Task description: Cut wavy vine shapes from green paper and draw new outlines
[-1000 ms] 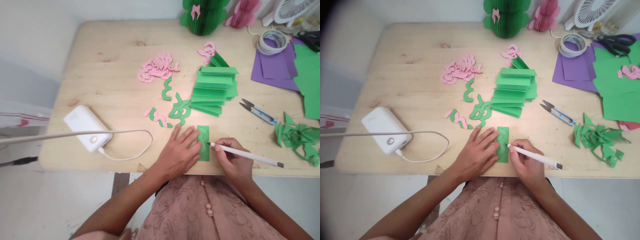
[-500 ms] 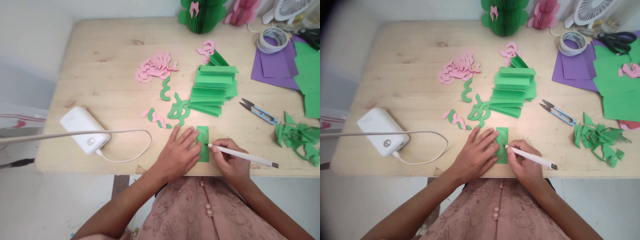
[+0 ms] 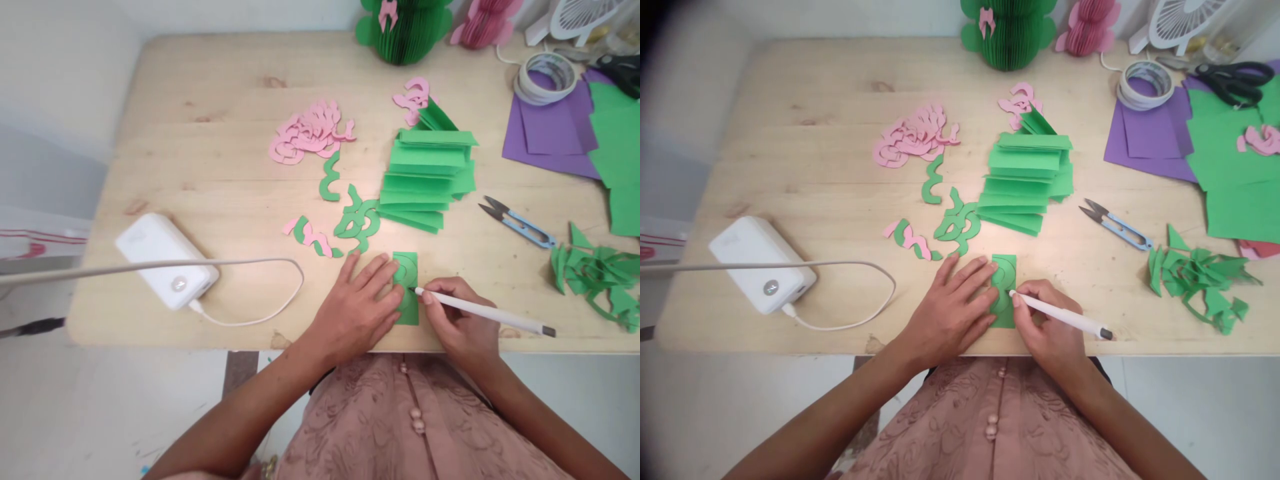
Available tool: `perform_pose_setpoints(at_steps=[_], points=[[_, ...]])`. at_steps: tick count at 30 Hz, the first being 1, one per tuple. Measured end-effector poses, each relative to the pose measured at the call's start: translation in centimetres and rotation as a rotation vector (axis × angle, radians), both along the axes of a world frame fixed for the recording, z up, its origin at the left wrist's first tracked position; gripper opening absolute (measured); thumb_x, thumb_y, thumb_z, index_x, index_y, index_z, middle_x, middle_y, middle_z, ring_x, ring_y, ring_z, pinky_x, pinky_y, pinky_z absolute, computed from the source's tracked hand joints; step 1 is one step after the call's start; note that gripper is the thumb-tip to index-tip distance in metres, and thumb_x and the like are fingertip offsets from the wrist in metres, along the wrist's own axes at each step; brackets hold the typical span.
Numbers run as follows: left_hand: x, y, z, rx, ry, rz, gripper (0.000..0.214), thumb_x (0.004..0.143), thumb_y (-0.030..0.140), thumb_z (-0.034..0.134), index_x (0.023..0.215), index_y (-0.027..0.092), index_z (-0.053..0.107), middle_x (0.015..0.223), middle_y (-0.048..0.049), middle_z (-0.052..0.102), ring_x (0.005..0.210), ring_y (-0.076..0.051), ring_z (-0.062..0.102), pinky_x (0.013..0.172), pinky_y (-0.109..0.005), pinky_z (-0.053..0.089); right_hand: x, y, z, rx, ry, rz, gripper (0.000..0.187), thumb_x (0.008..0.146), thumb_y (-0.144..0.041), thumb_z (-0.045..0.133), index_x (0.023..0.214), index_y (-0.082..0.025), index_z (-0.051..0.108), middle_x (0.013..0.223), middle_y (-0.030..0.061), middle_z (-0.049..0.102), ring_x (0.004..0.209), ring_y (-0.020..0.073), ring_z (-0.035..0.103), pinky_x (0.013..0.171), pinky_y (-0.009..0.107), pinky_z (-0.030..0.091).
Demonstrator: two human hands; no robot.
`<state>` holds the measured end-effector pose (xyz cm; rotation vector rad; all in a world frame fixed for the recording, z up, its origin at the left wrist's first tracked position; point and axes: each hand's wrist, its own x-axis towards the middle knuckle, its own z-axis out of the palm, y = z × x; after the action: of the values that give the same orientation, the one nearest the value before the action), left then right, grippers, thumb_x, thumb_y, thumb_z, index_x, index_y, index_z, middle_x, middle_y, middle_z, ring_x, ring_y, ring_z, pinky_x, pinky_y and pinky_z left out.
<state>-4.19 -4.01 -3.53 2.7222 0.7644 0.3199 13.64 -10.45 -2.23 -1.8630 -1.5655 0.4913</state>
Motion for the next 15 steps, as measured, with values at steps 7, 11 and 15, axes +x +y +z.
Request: perform_pose_setpoints(at_steps=[7, 11, 15], points=[[0.01, 0.00, -0.04, -0.004, -0.007, -0.001, 0.027, 0.090, 0.032, 0.049, 0.110, 0.018, 0.061, 0.139, -0.0134, 0.051, 0.134, -0.029, 0.038, 0.113, -0.058, 0.020, 0.06, 0.00, 0.10, 0.000, -0.005, 0.009, 0.006, 0.085, -0.022, 0.059, 0.079, -0.021, 0.060, 0.062, -0.0040, 0.061, 0.046, 0.0092, 0.049, 0.045, 0.021, 0.039], [0.02, 0.01, -0.05, -0.003, -0.007, 0.002, 0.027, 0.092, 0.032, 0.045, 0.110, 0.017, 0.060, 0.139, -0.0132, 0.051, 0.134, -0.029, 0.039, 0.113, -0.058, 0.020, 0.06, -0.01, 0.05, 0.000, -0.008, 0.011, 0.005, 0.084, -0.023, 0.059, 0.080, -0.020, 0.060, 0.063, -0.0036, 0.062, 0.047, 0.0096, 0.050, 0.045, 0.021, 0.039], [0.04, 0.04, -0.01, -0.005, -0.002, 0.002, 0.028, 0.093, 0.032, 0.043, 0.109, 0.018, 0.060, 0.139, -0.0130, 0.051, 0.134, -0.029, 0.039, 0.113, -0.058, 0.020, 0.00, 0.06, -0.01, -0.009, -0.008, 0.014, 0.006, 0.085, -0.023, 0.058, 0.079, -0.020, 0.060, 0.063, -0.0035, 0.062, 0.046, 0.0097, 0.050, 0.045, 0.022, 0.039]])
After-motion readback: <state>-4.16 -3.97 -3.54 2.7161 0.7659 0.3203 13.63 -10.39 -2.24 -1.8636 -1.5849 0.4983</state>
